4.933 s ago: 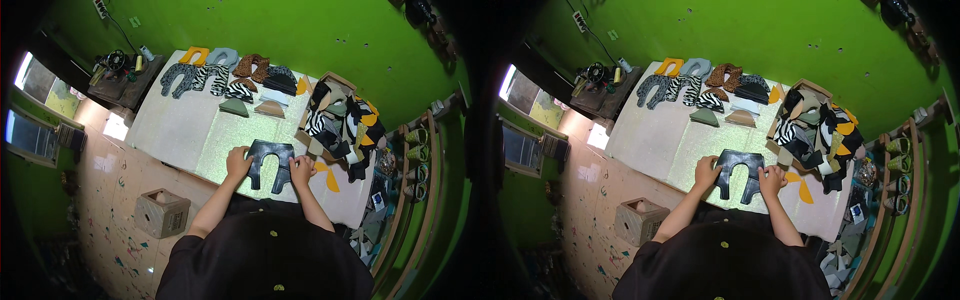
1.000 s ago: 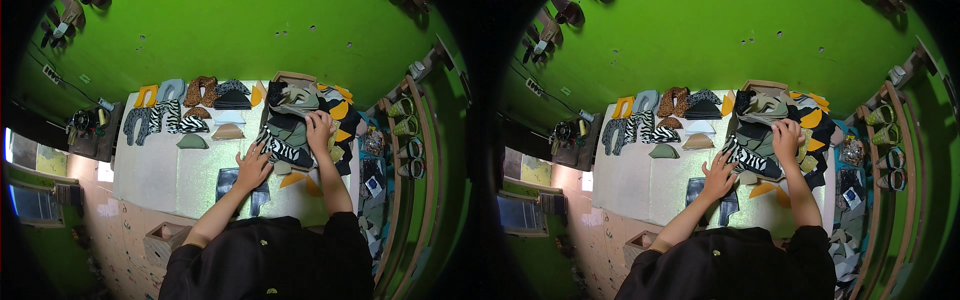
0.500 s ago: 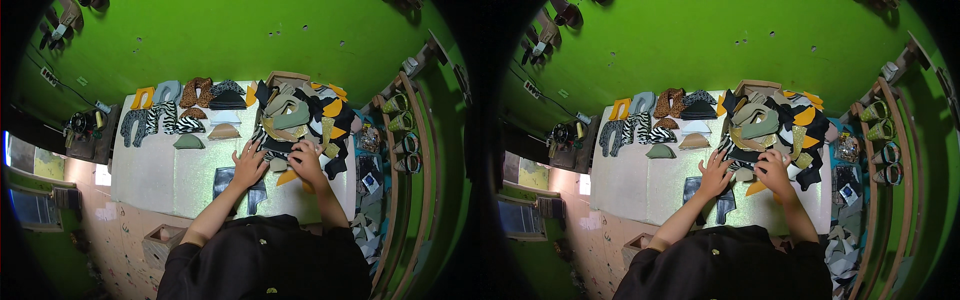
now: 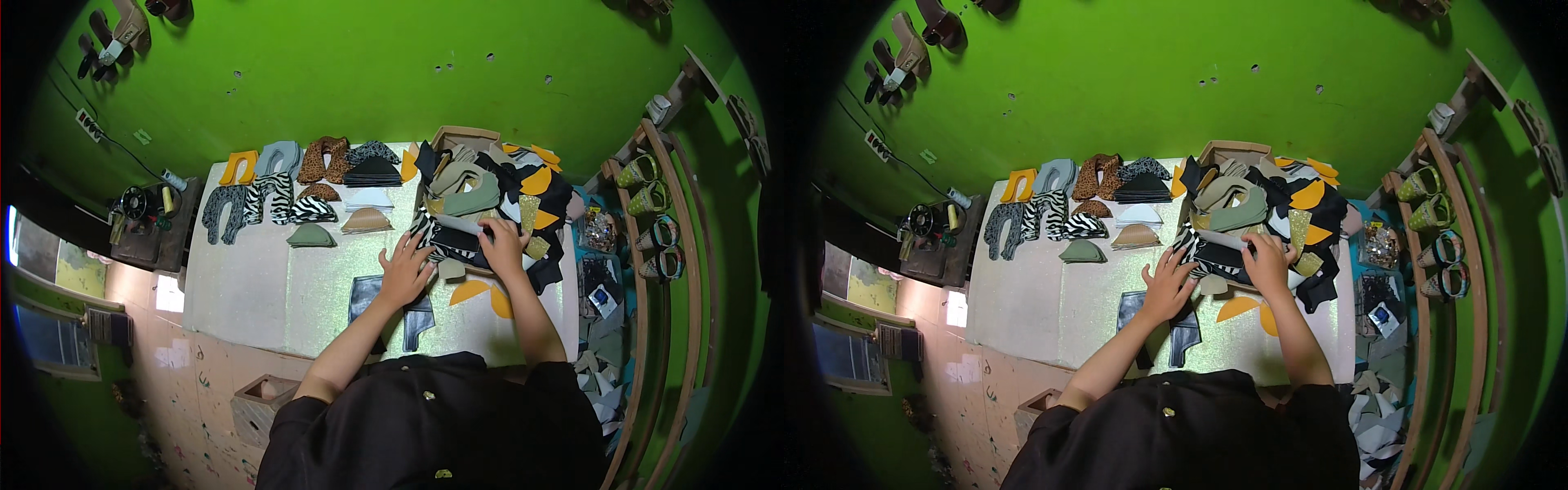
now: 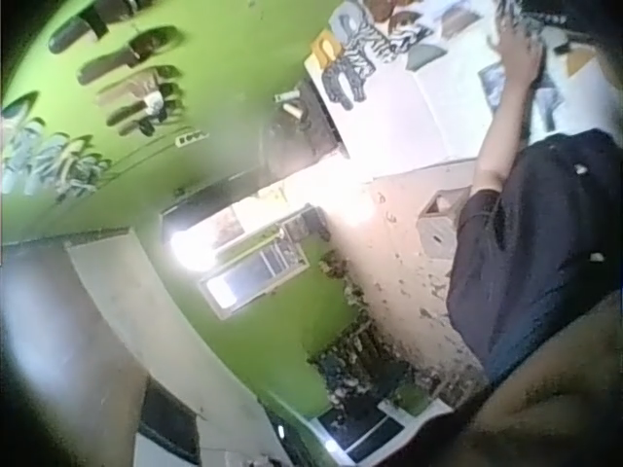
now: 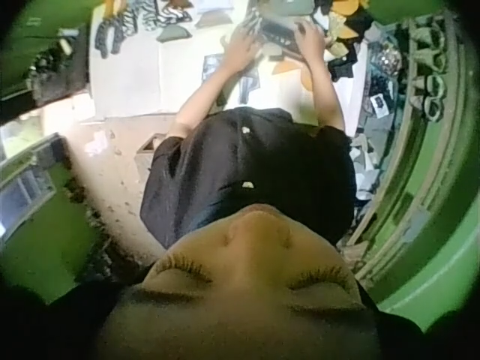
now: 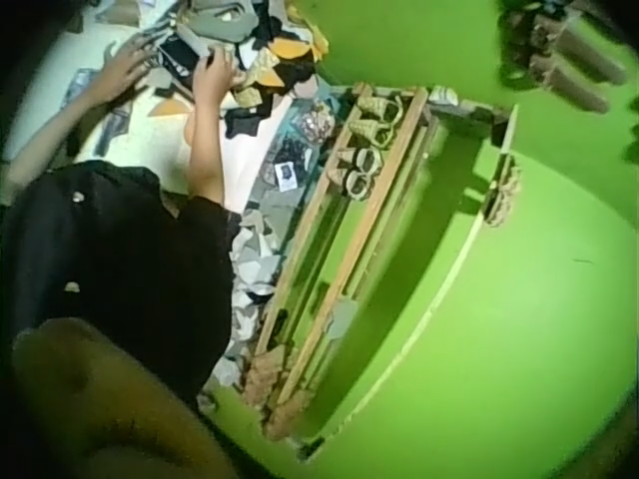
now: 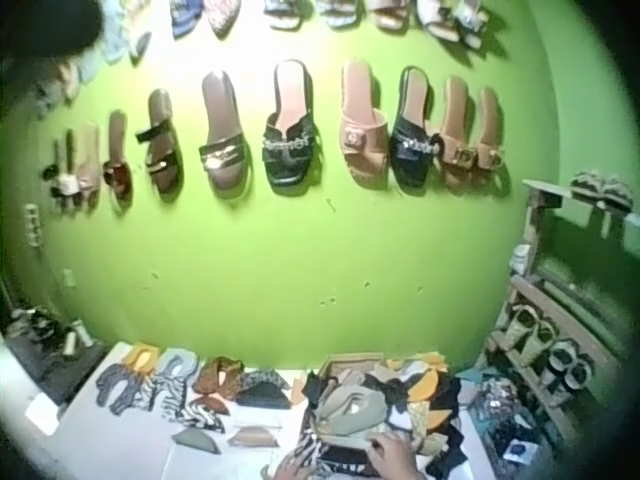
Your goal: Organizing and sorting various cut-out shoe upper components and materials on a workbench.
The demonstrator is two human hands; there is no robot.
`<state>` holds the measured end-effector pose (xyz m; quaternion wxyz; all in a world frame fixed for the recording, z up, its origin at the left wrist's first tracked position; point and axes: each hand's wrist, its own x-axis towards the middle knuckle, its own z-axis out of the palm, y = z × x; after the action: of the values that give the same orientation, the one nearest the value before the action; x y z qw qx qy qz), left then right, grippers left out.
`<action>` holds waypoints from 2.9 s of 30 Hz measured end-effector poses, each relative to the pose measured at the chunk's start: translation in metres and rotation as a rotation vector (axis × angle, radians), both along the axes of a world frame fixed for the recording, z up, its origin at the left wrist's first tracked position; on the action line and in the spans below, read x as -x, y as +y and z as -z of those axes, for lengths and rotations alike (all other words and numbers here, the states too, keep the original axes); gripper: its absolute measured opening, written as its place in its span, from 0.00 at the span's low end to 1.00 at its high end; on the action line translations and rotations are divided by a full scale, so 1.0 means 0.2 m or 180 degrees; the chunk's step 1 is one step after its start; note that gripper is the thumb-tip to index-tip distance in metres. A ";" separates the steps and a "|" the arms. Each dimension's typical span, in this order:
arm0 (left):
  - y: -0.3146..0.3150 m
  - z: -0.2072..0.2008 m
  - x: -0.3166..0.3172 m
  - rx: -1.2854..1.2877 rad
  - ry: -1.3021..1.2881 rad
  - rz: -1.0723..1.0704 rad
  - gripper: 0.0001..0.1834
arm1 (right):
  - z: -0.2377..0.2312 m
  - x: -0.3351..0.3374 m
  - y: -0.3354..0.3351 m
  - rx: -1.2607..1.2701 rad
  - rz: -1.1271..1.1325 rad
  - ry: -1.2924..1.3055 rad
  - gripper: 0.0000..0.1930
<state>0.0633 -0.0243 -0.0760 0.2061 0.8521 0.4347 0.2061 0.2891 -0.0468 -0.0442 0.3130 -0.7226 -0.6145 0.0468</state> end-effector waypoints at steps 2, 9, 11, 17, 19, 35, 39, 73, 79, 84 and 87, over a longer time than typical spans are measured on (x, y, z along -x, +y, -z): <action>0.00 -0.01 0.00 -0.0012 -0.0041 0.0000 0.19 | -0.02 -0.02 0.04 0.0005 0.0079 -0.0425 0.06; -0.03 -0.05 0.04 -0.0165 -0.0338 -0.0072 0.21 | -0.19 -0.06 0.18 0.0493 -0.0272 -0.0721 0.05; -0.04 -0.07 0.06 -0.0307 -0.0428 -0.0145 0.21 | -0.24 -0.04 0.21 -0.0167 -0.0120 -0.0751 0.03; -0.06 -0.11 0.13 -0.0321 -0.0788 -0.0439 0.20 | -0.43 -0.02 0.27 -0.0652 0.0047 0.0136 0.06; -0.08 -0.12 0.15 -0.0272 -0.0925 -0.0500 0.19 | -0.45 -0.02 0.27 -0.0774 0.0023 0.0373 0.07; -0.10 -0.13 0.35 0.3131 -0.3855 -0.0784 0.25 | -0.75 0.26 -0.20 -0.1568 -0.1614 0.1189 0.02; -0.11 -0.09 0.46 0.3273 -0.3940 -0.0858 0.25 | -0.72 0.32 -0.26 -0.0656 -0.1732 0.1467 0.01; -0.30 0.22 0.87 0.2117 -0.0262 -0.0465 0.23 | 0.41 0.69 -0.13 0.0572 -0.0184 0.2463 0.16; -0.25 0.00 0.86 0.1888 0.0710 -0.0973 0.24 | 0.29 0.75 -0.16 0.1019 0.0216 -0.0162 0.35; -0.21 0.06 0.79 0.1347 0.0238 -0.1111 0.42 | 0.17 0.83 -0.21 0.1761 0.0477 0.0045 0.50; -0.21 0.08 0.69 0.1319 0.0463 -0.0997 0.55 | 0.19 0.87 -0.27 0.2026 0.0525 -0.0040 0.51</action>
<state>-0.0749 -0.0671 -0.0925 0.3100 0.7266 0.6078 0.0804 0.1160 -0.1002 -0.0821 0.0704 -0.8318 -0.5104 0.2066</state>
